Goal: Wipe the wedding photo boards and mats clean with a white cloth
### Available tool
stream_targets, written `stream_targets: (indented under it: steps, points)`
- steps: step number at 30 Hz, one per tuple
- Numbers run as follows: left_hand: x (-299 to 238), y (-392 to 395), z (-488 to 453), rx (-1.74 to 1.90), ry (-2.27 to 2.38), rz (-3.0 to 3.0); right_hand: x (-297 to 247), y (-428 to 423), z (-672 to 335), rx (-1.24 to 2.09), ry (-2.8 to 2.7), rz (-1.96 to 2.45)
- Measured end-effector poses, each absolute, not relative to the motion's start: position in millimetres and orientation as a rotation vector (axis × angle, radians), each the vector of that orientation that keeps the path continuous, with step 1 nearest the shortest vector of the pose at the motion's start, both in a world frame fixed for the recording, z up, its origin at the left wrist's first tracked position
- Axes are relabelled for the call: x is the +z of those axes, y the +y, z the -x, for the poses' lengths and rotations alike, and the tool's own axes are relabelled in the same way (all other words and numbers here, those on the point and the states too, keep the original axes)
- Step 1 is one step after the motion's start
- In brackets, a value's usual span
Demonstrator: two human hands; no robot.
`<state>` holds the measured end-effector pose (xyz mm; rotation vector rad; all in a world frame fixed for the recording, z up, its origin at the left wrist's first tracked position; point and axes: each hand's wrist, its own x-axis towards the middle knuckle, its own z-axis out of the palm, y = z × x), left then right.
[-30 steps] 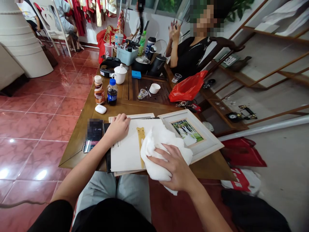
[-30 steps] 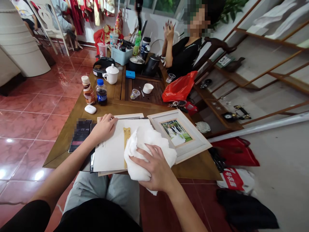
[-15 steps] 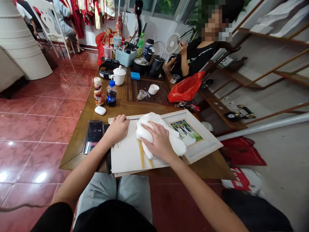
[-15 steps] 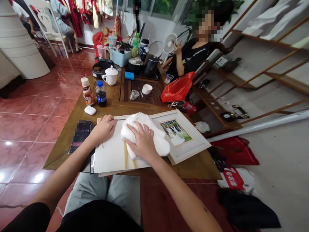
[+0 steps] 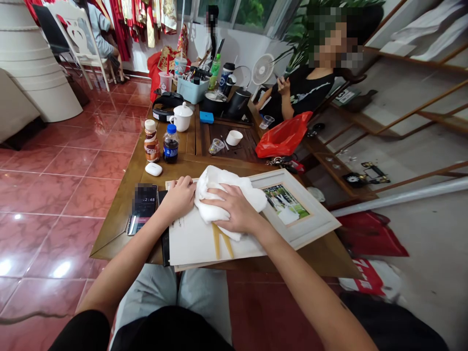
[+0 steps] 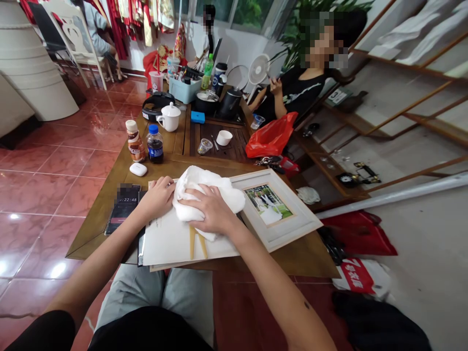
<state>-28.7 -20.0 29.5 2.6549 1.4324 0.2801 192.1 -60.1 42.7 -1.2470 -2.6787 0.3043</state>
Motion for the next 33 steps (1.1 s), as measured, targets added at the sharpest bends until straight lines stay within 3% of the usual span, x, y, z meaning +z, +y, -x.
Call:
stream_targets:
  steps: [16, 33]
  points:
    - [27.2, -19.7, 29.4, 0.343, 1.432, -2.645, 43.9, -154.5, -188.4, 0.369, -2.763, 1.093]
    - [30.0, -15.2, 32.7, 0.266, 1.434, -2.629, 49.5, -164.4, -125.6, 0.344, -2.737, 1.197]
